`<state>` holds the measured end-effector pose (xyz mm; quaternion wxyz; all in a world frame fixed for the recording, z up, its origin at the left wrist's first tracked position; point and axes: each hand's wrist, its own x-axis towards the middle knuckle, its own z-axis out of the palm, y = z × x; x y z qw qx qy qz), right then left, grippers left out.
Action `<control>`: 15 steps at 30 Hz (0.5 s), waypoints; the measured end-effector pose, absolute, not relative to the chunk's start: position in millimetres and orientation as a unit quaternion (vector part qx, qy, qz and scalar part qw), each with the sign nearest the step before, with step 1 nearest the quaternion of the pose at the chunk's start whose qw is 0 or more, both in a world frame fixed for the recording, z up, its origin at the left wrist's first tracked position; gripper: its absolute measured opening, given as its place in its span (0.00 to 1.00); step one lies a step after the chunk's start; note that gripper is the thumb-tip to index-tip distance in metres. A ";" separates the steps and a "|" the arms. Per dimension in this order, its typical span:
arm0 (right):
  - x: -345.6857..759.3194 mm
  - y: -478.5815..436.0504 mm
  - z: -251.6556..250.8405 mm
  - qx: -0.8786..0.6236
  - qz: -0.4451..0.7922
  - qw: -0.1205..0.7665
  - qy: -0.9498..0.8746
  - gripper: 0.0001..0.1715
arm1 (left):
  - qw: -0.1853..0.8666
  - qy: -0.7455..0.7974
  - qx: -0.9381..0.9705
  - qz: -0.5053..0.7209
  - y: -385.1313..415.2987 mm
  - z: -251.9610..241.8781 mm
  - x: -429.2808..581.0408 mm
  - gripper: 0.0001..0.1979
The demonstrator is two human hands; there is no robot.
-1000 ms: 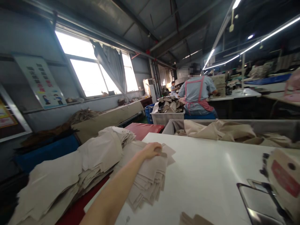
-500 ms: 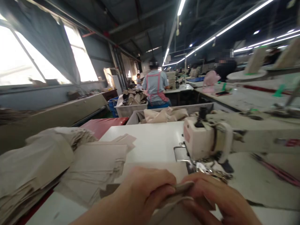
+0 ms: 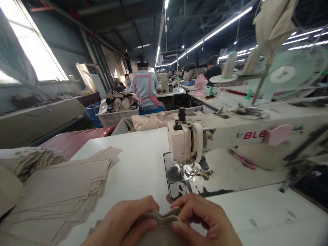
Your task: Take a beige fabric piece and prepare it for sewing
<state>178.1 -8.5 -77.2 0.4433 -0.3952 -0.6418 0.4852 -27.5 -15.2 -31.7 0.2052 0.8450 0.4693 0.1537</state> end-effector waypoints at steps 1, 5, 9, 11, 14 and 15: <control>179.3 -7.6 -77.9 -0.387 0.473 0.463 -0.642 0.08 | 0.185 0.475 0.846 0.156 -14.0 -35.0 -20.8 0.09; 187.2 -6.6 -78.7 -0.398 0.503 0.472 -0.605 0.09 | 0.149 0.481 0.840 0.200 -15.6 -47.6 -4.3 0.05; 194.4 -7.4 -75.9 -0.404 0.525 0.472 -0.583 0.05 | 0.196 0.464 0.833 0.228 -12.7 -52.4 4.9 0.08; 196.5 -7.1 -73.7 -0.425 0.525 0.476 -0.563 0.07 | 0.200 0.465 0.828 0.241 -9.8 -52.7 7.6 0.07; 197.0 -6.0 -73.4 -0.435 0.548 0.478 -0.531 0.10 | 0.197 0.464 0.822 0.263 -7.1 -54.8 9.1 0.06; 196.6 -5.6 -74.2 -0.433 0.554 0.478 -0.527 0.10 | 0.202 0.459 0.822 0.269 -6.9 -55.9 9.0 0.06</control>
